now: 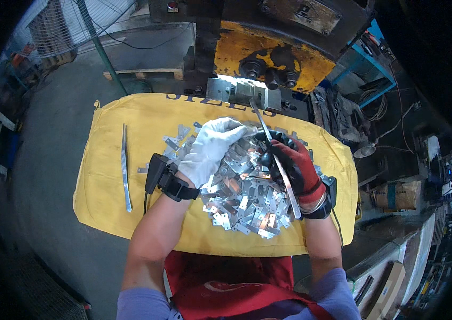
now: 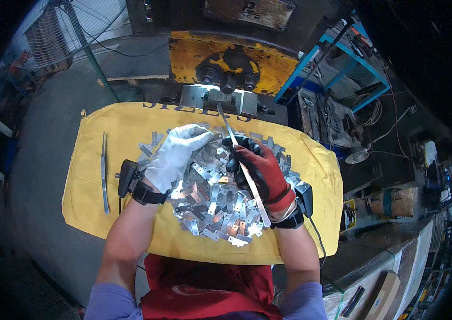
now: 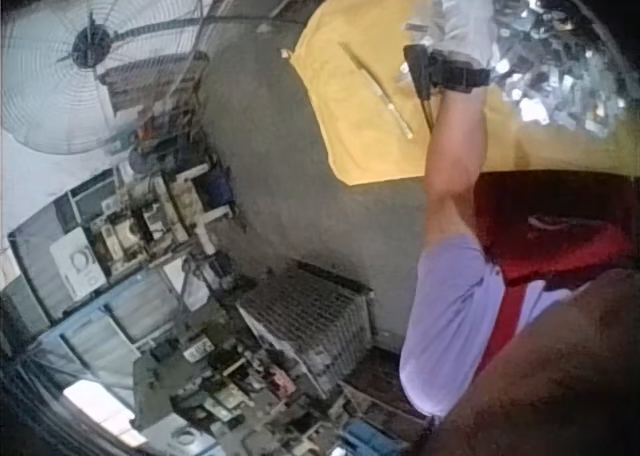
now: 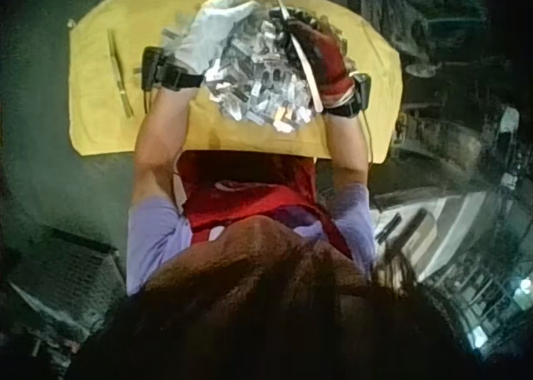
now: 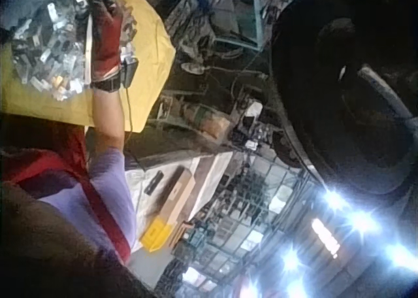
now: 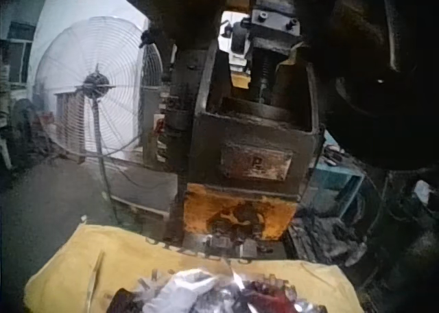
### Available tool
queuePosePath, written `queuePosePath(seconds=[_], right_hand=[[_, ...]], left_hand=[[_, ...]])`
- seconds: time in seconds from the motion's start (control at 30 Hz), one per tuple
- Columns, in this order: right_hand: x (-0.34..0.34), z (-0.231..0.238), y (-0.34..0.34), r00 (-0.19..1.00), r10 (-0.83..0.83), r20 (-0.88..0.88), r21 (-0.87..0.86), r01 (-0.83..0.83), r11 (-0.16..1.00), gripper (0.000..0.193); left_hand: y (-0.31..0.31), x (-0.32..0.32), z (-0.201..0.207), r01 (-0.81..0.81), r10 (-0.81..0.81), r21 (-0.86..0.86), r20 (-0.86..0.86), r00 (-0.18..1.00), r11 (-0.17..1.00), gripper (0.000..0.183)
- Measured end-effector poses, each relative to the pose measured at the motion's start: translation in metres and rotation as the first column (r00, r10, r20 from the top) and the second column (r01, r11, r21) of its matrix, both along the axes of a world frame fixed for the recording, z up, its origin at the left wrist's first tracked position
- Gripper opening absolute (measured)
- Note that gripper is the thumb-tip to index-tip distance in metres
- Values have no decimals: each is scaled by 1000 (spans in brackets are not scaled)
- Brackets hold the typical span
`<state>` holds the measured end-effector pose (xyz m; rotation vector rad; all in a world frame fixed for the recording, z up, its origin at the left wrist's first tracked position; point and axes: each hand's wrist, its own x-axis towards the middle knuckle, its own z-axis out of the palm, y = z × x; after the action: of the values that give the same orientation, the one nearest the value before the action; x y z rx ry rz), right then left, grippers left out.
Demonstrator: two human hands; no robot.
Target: Feeding small metal parts one by one into an industrial punch press for stamping or forming.
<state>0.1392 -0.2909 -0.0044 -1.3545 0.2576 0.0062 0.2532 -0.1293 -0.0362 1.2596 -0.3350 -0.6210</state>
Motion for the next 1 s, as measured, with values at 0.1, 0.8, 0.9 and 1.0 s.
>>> queuePosePath(seconds=[0.1,0.8,0.9,1.0], right_hand=[[-4,-1,-12,998,-32,-53,99,37,994,27],[-9,4,-39,996,-91,8,220,87,972,28],[-9,0,-43,996,-86,15,217,80,973,27],[-9,1,-42,996,-82,25,225,74,971,26]], left_hand=[[2,-1,5,-5,-82,223,378,922,975,20],[-1,3,2,-511,-83,466,792,604,723,23],[-19,-10,8,-679,-317,477,879,357,558,34],[-35,-18,7,-652,-392,539,841,374,533,29]])
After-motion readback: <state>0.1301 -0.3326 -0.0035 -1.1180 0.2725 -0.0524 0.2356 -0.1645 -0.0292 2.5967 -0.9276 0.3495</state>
